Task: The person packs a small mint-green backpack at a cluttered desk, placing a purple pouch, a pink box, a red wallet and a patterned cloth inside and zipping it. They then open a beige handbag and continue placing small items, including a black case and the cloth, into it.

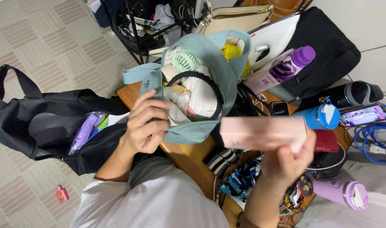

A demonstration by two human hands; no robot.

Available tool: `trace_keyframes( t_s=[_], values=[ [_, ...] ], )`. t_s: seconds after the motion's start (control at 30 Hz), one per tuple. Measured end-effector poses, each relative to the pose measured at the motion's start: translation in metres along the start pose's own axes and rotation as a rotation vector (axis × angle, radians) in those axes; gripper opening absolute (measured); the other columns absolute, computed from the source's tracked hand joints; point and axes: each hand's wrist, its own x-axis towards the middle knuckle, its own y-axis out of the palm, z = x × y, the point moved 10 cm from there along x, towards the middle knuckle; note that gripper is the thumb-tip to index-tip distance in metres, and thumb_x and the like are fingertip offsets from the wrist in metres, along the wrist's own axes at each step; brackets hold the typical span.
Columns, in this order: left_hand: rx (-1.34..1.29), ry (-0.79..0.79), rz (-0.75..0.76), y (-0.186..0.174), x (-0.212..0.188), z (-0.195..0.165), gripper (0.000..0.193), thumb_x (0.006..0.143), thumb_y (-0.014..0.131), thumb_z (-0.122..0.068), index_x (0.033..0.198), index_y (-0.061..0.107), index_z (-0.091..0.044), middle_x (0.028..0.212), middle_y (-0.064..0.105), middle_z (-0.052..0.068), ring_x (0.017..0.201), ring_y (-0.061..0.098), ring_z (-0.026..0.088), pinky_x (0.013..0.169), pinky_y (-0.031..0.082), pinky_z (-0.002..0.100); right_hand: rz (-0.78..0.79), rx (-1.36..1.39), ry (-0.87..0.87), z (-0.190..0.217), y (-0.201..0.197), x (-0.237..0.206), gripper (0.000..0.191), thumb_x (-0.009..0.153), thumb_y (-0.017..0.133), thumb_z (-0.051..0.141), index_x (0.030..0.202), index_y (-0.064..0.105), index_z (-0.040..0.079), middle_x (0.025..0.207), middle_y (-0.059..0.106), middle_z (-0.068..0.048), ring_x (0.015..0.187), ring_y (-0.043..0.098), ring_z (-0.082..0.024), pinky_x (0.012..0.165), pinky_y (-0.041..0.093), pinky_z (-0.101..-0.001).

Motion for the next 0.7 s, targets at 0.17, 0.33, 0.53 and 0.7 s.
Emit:
trace_keyframes(
  t_s=[0.17, 0.33, 0.53, 0.7],
  values=[
    [-0.133, 0.099, 0.036, 0.006, 0.004, -0.001, 0.014, 0.072, 0.062, -0.004, 0.085, 0.062, 0.0, 0.084, 0.055, 0.014, 0.08, 0.06, 0.034, 0.089, 0.056, 0.051, 0.076, -0.268, 0.012, -0.024, 0.063, 0.03, 0.056, 0.094, 0.084, 0.013, 0.136, 0.05, -0.002, 0.124, 0.062, -0.011, 0.112, 0.064, -0.018, 0.1, 0.055, -0.0312],
    [-0.139, 0.114, 0.052, 0.008, 0.022, 0.002, 0.013, 0.075, 0.06, -0.006, 0.086, 0.06, 0.001, 0.084, 0.057, 0.013, 0.071, 0.056, 0.031, 0.063, 0.044, 0.044, 0.43, -0.69, -0.089, -0.028, 0.156, 0.039, 0.044, 0.097, 0.077, 0.008, 0.135, 0.058, -0.002, 0.129, 0.066, -0.013, 0.108, 0.071, -0.021, 0.099, 0.059, -0.0319],
    [-0.037, 0.025, 0.08, 0.016, 0.059, 0.011, 0.013, 0.072, 0.059, -0.005, 0.085, 0.059, -0.003, 0.085, 0.056, 0.011, 0.071, 0.054, 0.031, 0.065, 0.043, 0.043, 0.606, -0.791, 0.205, -0.063, 0.186, 0.034, 0.036, 0.091, 0.071, 0.015, 0.124, 0.067, 0.002, 0.105, 0.072, -0.013, 0.072, 0.069, -0.024, 0.066, 0.056, -0.0323],
    [-0.038, -0.02, 0.116, 0.029, 0.078, 0.013, 0.015, 0.07, 0.058, -0.004, 0.085, 0.059, -0.004, 0.083, 0.05, 0.012, 0.075, 0.054, 0.032, 0.068, 0.044, 0.044, 0.866, -0.755, 0.147, -0.062, 0.183, 0.027, 0.018, 0.108, 0.056, 0.014, 0.104, 0.063, -0.002, 0.099, 0.064, -0.015, 0.089, 0.065, -0.036, 0.081, 0.053, -0.0373]
  ],
)
